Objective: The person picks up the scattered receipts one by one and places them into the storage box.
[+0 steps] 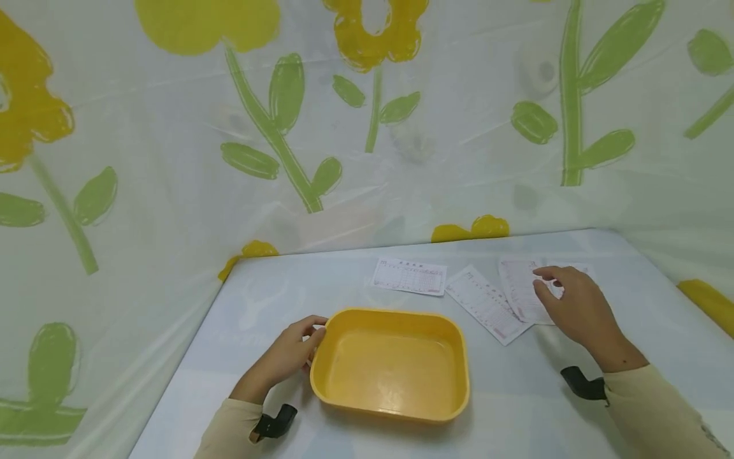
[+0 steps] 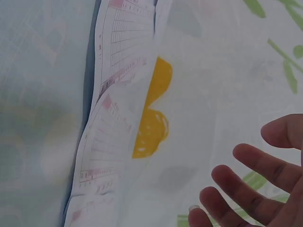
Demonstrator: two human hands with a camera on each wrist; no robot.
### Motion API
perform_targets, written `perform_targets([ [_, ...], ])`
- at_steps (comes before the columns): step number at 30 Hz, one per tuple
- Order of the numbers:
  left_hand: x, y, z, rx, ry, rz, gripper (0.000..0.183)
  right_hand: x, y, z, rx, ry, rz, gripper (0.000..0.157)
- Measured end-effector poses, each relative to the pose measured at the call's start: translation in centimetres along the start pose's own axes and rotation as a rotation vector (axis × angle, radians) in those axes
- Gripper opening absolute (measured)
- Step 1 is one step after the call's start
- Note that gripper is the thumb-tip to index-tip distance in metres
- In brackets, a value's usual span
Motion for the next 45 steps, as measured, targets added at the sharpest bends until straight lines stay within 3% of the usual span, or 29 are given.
perform_targets([
  [7, 0.8, 0.5, -0.8, 0.118, 0.176, -0.005, 0.046, -2.4, -0.7, -0.5, 0.088, 0.076, -0.094, 0.042],
  [15, 1.8, 0.2, -1.4, 0.254, 0.245, -0.001, 0.047, -5.8, -1.0, -1.1, 0.214, 0.109, -0.169, 0.058],
  [23, 2.1, 0.2, -1.6, 0.267, 0.284, 0.032, 0.053, -8.8, -1.4, -1.0, 0.367, 0.173, -0.251, 0.089],
  [34, 2.1, 0.1, -1.5, 0.297, 0.277, 0.004, 0.05, -10.3, -0.9, -2.0, 0.545, 0.231, -0.34, 0.112],
  [45, 2.5, 0.0, -1.6, 0.307, 0.301, 0.012, 0.051, -11.3, -1.4, -1.8, 0.493, 0.307, -0.24, 0.11],
])
Point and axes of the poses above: each hand's wrist, its own y-axis away from the middle knuckle, its own z-axis out of the back of the hand, x = y × z, the point moved 3 cm from there along -y, towards the middle knuckle, and after that the axes turned 8 degrees about -z, right-handed, at the moved point
